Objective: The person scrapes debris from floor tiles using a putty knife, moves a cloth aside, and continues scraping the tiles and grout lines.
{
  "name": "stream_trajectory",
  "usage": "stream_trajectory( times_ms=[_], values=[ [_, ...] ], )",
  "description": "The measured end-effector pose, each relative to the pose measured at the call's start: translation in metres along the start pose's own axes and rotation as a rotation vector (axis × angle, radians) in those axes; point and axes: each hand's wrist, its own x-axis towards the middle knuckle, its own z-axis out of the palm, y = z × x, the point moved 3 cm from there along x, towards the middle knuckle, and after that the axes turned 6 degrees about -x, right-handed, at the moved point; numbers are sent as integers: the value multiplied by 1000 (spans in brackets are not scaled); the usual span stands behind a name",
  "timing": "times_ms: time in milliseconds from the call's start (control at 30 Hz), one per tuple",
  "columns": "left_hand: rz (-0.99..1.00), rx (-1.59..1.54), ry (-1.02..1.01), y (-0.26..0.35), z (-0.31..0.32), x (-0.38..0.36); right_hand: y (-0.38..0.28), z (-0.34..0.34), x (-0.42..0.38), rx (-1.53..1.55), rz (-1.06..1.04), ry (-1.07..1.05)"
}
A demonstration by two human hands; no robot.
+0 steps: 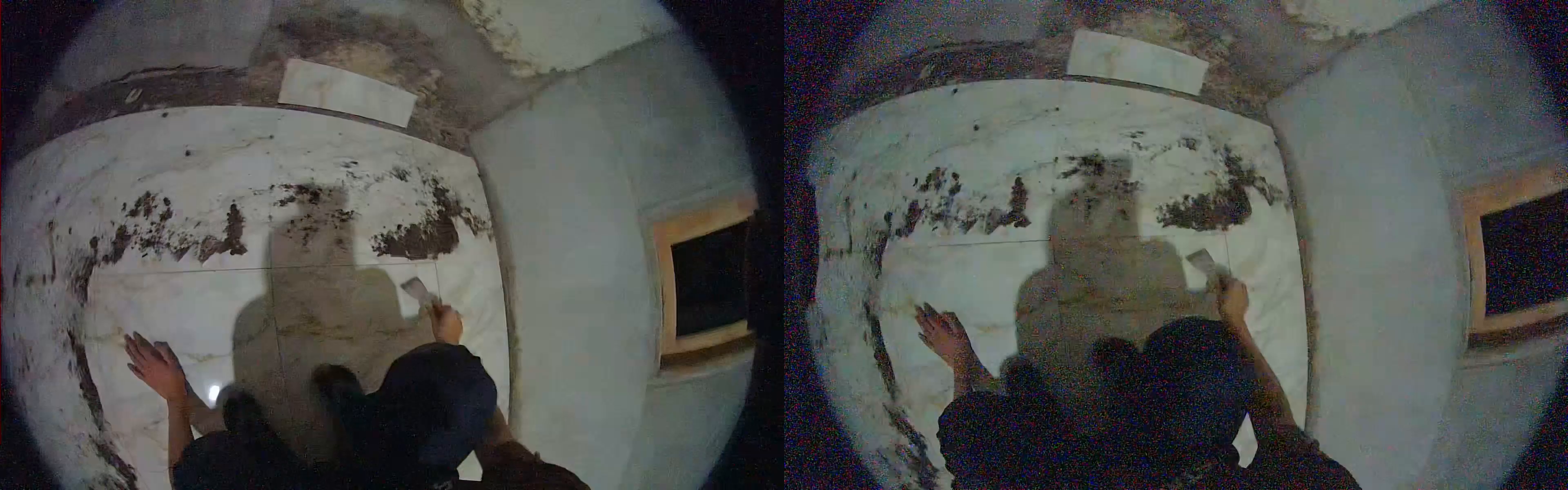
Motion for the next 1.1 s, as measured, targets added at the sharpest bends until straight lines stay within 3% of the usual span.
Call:
stream_trajectory(
  times_ms=[33,133,200,333,367,400,433,500,533,600,633,700,800,867,933,967,1033,1100],
  values=[
    [-82,6,-90,-3,7,1,-14,-11,13,25,-37,10],
    [-51,76,-82,-9,15,0,-70,-16,69,94,-149,45],
    [-57,123,-68,-12,23,0,-82,44,119,38,-251,240],
    [-109,122,-223,-14,-6,9,-114,-31,121,-172,-285,68],
    [-105,123,-337,-17,-10,9,-94,-37,130,-179,-274,-5],
    [-104,123,-449,-23,-11,8,-74,-43,129,-181,-281,57],
    [-107,127,-479,-32,-11,4,-34,-42,122,156,-301,256],
    [-122,139,-466,-48,-13,-12,50,-31,129,55,-289,252],
    [-126,127,-474,-57,-11,-15,84,-28,132,-117,-184,133],
    [-136,111,-484,-71,-13,-21,213,53,169,-33,-72,84],
    [-140,99,-489,-79,-11,-23,249,70,171,202,-181,108],
    [-135,56,-498,-94,-11,-22,256,79,159,397,-234,121],
    [-124,-85,-528,-125,6,-15,212,71,157,264,-204,190],
    [-101,-295,-537,-150,26,-3,157,68,169,98,-272,365],
    [-55,-420,-545,-153,36,15,92,93,203,76,-301,263],
    [6,-180,-550,-109,14,19,51,80,209,106,-316,189],
    [135,315,-546,56,-83,39,-26,56,223,154,-361,106],
    [188,255,-488,81,-88,45,-103,23,225,160,-441,176]
  ],
)
